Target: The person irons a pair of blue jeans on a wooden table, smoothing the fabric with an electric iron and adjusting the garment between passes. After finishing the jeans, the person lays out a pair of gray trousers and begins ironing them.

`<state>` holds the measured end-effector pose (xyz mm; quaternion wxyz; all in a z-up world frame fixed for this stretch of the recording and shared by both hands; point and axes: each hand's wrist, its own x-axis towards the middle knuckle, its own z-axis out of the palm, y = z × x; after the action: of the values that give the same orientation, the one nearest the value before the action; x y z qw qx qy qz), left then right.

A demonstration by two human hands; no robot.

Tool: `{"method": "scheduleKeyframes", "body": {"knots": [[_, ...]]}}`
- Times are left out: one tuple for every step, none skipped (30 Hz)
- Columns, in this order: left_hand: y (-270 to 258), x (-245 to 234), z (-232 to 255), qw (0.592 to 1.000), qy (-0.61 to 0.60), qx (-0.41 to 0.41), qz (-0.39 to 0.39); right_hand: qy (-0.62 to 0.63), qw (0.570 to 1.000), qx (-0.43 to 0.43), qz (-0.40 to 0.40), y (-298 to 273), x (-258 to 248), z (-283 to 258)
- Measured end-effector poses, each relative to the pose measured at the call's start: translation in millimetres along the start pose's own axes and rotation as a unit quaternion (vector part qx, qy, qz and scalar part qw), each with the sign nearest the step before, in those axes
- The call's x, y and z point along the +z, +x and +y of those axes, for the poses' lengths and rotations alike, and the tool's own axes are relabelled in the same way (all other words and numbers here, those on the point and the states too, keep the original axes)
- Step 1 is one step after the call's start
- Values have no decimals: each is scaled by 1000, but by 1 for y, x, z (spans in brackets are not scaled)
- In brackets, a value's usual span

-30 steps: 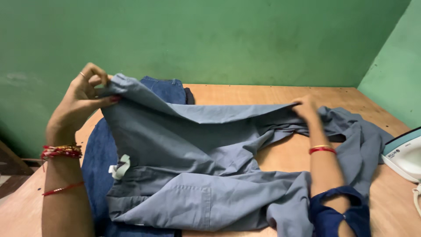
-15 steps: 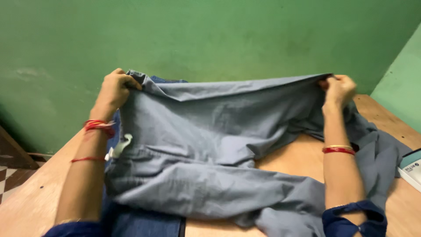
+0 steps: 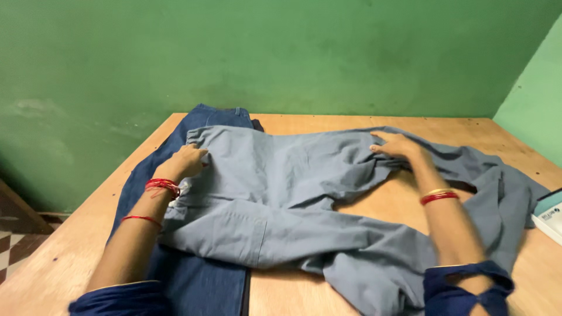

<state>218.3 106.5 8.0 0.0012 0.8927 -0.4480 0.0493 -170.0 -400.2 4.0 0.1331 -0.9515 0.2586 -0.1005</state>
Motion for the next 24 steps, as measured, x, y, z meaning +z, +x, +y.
{"method": "scheduleKeyframes", "body": {"knots": [[-13,-13,8,999,-19,47,3,-15,1000,10,-1,-17,-10,-10],[-28,-25,17,995,-38,94,6,-25,999,-7,-27,-36,-19,-20],[-46,-35,27,989,-92,108,-35,-35,998,-24,-53,-57,-29,-30],[-64,-44,38,979,-147,122,-76,-46,995,-40,-78,-77,-39,-40],[-83,-52,48,963,-201,136,-117,-46,991,-61,-109,-97,-46,-50],[-102,-55,59,958,-207,157,-120,-47,986,-79,-138,-119,-49,-58],[-121,-55,70,952,-214,179,-124,-48,980,-98,-167,-140,-52,-65],[-139,-56,80,946,-221,199,-128,-53,974,-99,-197,-162,-55,-69],[-155,-57,87,942,-233,202,-136,-58,967,-99,-226,-185,-58,-72],[-167,-59,91,937,-243,206,-142,-62,960,-100,-253,-206,-61,-73],[-178,-61,94,933,-253,210,-148,-45,955,-74,-282,-227,-63,-74],[-187,-64,93,929,-270,200,-153,-29,948,-48,-312,-248,-63,-75],[-195,-67,89,926,-287,190,-157,-13,940,-23,-341,-266,-63,-76],[-202,-70,87,922,-303,180,-160,0,946,-70,-317,-281,-62,-77],[-209,-72,85,914,-319,172,-181,13,949,-117,-293,-295,-61,-77],[-217,-75,80,906,-336,163,-201,25,949,-165,-268,-307,-59,-79],[-224,-77,79,897,-352,154,-221,17,959,-152,-239,-319,-53,-82],[-229,-80,80,903,-323,217,-182,10,968,-140,-209,-329,-46,-86],[-236,-82,80,904,-292,278,-142,3,976,-127,-178,-335,-43,-91],[-243,-84,81,900,-260,336,-103,-40,981,-109,-153,-339,-45,-94],[-249,-85,82,930,-203,305,-39,-82,984,-90,-127,-343,-48,-97],[-255,-87,84,951,-145,272,23,-123,985,-70,-102,-346,-51,-100],[-260,-88,85,964,-85,238,85,-159,986,-44,4,-352,-59,-101],[-266,-90,83,964,-75,219,128,-192,975,-19,111,-359,-73,-99]]}}
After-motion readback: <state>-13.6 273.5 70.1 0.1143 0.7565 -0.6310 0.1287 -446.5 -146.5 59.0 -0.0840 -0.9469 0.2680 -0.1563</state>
